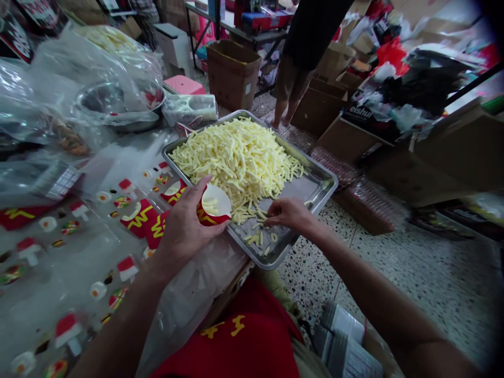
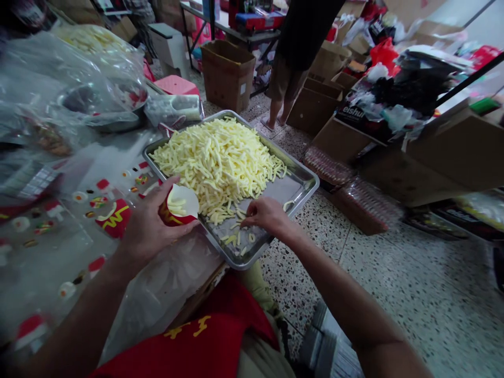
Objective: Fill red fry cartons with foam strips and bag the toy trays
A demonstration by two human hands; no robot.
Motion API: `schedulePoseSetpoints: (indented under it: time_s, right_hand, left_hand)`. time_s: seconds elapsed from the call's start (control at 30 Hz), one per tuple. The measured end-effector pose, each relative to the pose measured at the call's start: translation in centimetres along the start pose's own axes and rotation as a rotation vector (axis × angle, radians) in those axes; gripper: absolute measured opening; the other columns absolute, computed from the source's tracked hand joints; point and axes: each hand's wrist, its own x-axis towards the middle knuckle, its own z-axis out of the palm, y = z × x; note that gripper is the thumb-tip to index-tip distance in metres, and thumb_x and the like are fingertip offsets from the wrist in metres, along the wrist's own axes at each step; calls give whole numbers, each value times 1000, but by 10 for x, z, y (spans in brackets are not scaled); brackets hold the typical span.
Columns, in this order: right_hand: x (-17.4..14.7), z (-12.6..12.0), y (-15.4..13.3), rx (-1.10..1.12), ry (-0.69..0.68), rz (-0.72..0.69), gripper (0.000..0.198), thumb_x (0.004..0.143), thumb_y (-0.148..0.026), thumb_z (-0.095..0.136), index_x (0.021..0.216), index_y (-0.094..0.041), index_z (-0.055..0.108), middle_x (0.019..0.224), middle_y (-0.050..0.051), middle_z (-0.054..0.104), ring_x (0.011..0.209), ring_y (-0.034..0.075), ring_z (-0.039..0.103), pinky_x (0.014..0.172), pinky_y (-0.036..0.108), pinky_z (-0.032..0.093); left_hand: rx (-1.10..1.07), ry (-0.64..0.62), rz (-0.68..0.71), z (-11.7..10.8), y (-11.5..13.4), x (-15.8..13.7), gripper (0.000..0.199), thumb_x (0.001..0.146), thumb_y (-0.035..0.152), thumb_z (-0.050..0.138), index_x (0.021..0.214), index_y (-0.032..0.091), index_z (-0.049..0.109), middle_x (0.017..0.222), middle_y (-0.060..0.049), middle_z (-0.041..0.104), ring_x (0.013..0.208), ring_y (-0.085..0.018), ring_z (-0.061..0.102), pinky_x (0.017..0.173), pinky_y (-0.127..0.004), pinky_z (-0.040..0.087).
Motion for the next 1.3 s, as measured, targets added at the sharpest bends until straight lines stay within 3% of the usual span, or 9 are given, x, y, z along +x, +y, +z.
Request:
schedulePoseSetpoints:
  time_s: [0.1, 0.23, 0.43, 0.67, 0.77, 0.87, 1.07, 1.2, 1.3]
  right_hand:
    - [-8, 6, -1, -64, 111, -40, 36, 71, -45, 85, 95, -19, 78, 84, 4, 72, 72, 16, 62, 64, 28, 42]
    - [-14, 17, -5, -226, 123, -181, 37, 74, -42, 83, 103, -20, 79, 106, 9, 71, 86, 21, 65, 72, 30, 44]
    - [-2, 31, -13, -350, 92, -118, 18, 79, -23, 67, 91, -22, 80, 91, 7, 74, 82, 21, 66, 67, 30, 40]
    - [-12, 31, -21, -268, 252, -70, 10, 75, -21, 67, 81, -19, 74, 83, 6, 73, 77, 21, 64, 62, 30, 35]
    - [-35, 30, -35, -213, 322, -243, 5, 77, -19, 66, 79, -19, 70, 82, 4, 71, 76, 18, 63, 63, 29, 36]
    - [-56, 27, -46, -200, 270, -428, 5, 82, -16, 64, 82, -18, 68, 86, 5, 71, 77, 18, 61, 66, 29, 39]
    - [-77, 18, -46, 124, 181, -555, 17, 85, -4, 55, 86, -19, 63, 97, 4, 70, 93, 18, 61, 84, 29, 45]
    - [-80, 26, -54, 467, 318, -391, 19, 84, -6, 58, 94, -22, 56, 87, -1, 65, 78, 14, 60, 73, 27, 47]
    - [-74, 22, -55, 509, 369, -459, 18, 85, -10, 58, 96, -23, 52, 96, 2, 63, 87, 17, 61, 77, 31, 50]
  left_hand:
    - [39, -29, 4, 5, 6, -4, 90, 68, 32, 83, 148, 22, 43, 136, -9, 60, 123, -28, 59, 109, -41, 46]
    - [140, -123, 31, 16, 17, -14, 87, 70, 29, 81, 148, 21, 42, 132, -11, 60, 121, -30, 59, 105, -44, 49]
    - [275, -314, 22, 30, 33, -22, 86, 72, 30, 78, 149, 20, 40, 127, -12, 62, 114, -31, 61, 97, -43, 51]
    - [417, -366, -30, 43, 38, -22, 78, 74, 29, 71, 146, 17, 43, 124, -12, 64, 110, -32, 64, 88, -42, 54]
    - [368, -384, -13, 54, 39, -23, 79, 71, 22, 70, 146, 19, 44, 126, -12, 63, 110, -31, 64, 89, -41, 54]
    - [194, -413, 28, 66, 41, -24, 79, 68, 12, 66, 144, 22, 47, 127, -10, 63, 113, -28, 63, 97, -40, 53]
    - [-181, -286, -15, 84, 44, -30, 82, 65, 13, 70, 143, 21, 47, 126, -9, 61, 118, -25, 61, 106, -41, 49]
    - [-248, -154, 14, 91, 39, -33, 80, 68, 13, 69, 144, 23, 46, 124, -8, 61, 114, -25, 61, 104, -42, 50]
    - [-288, -118, 29, 91, 32, -31, 74, 73, 18, 69, 143, 24, 47, 129, -9, 60, 118, -25, 60, 106, -44, 49]
